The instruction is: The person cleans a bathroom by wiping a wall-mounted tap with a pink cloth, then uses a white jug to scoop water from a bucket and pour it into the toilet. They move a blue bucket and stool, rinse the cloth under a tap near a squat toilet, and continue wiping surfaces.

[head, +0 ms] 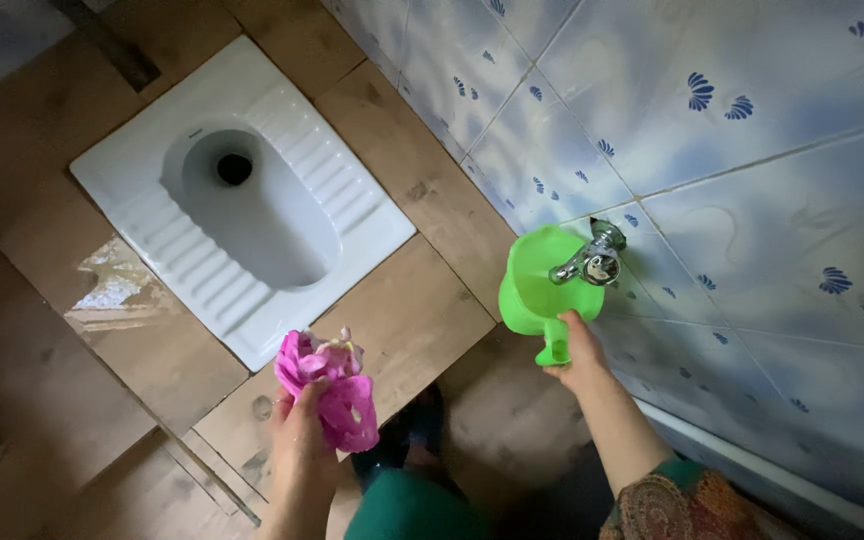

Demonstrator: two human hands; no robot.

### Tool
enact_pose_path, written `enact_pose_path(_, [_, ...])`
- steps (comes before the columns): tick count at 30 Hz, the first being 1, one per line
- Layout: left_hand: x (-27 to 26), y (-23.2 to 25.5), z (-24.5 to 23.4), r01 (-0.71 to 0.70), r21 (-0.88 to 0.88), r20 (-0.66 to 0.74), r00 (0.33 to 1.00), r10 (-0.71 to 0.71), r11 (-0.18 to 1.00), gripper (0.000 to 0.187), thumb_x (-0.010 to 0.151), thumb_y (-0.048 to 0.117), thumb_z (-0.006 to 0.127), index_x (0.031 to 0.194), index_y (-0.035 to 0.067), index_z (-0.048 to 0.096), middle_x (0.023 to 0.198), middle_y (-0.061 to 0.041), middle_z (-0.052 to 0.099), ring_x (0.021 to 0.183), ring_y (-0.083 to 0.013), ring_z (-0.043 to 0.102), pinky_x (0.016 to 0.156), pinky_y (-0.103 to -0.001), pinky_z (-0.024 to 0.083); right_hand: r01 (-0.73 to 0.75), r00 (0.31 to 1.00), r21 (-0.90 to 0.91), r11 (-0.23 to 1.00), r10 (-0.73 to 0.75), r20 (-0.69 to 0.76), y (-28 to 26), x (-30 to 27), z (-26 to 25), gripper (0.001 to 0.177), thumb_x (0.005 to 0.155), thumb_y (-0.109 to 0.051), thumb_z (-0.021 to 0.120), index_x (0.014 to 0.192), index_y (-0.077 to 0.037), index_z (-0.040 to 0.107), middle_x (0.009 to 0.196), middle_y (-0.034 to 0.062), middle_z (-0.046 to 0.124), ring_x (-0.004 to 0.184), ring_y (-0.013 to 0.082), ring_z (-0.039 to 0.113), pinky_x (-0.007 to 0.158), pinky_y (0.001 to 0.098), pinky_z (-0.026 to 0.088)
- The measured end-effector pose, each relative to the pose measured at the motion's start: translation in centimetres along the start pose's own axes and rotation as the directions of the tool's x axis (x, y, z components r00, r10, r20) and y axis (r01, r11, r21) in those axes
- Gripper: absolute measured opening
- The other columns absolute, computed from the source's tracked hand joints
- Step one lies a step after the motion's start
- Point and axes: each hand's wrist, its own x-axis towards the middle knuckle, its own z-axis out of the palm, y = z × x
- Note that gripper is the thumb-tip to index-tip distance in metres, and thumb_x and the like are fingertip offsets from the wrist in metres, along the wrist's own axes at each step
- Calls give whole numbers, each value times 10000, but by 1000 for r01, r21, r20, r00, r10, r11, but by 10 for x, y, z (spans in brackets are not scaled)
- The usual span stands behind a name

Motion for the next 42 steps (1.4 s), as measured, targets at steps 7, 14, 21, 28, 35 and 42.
enact_pose_path(7, [-15,-1,7,-19,-7,45,999,19,1000,356,914,78,586,1267,119,573,1149,-110,683,1022,-236,631,806,-362,467,-18,999,-40,999,16,-37,-16,-42,4,566,851,-403,662,1359,-189,535,1310,133,533,1174,356,529,1006,596,476])
enact_pose_path(14, [-29,6,13,-11,-10,52,999,12,1000,417,935,68,574,1346,139,577,1237,-100,671,1137,-245,625,923,-388,490,-28,1000,-31,999,28,14,-19,-47,5,483,880,-388,645,1331,-249,540,1338,113,528,1214,349,512,1039,621,449])
enact_pose_path(21, [-43,2,13,32,39,55,998,-34,999,534,910,95,562,1444,124,549,1365,-170,657,1237,-318,621,1044,-446,506,-19,999,-8,1000,18,-26,33,48,-10,555,755,-558,737,1190,-234,623,992,102,622,852,280,571,655,498,512])
enact_pose_path(28, [-50,4,15,7,15,41,999,-8,1000,617,873,54,587,1483,128,532,1362,-201,622,1240,-380,596,1073,-550,488,32,990,211,977,-59,127,79,74,-64,316,856,-431,745,1050,-187,692,780,74,629,655,226,572,592,403,500])
enact_pose_path(35, [-22,-3,10,-33,-31,48,998,34,999,593,841,40,678,1422,123,595,1298,-192,650,1177,-416,624,1061,-567,509,312,917,277,909,-364,162,22,-83,-149,216,884,-128,733,1051,4,772,982,252,786,846,361,732,790,498,572])
enact_pose_path(42, [-56,20,21,-35,-46,172,984,43,998,454,911,5,569,1360,51,512,1295,-193,605,1193,-367,590,1077,-566,468,592,781,-469,656,-610,133,-102,-209,-146,638,906,-666,504,755,-82,711,924,98,749,904,251,668,868,388,418])
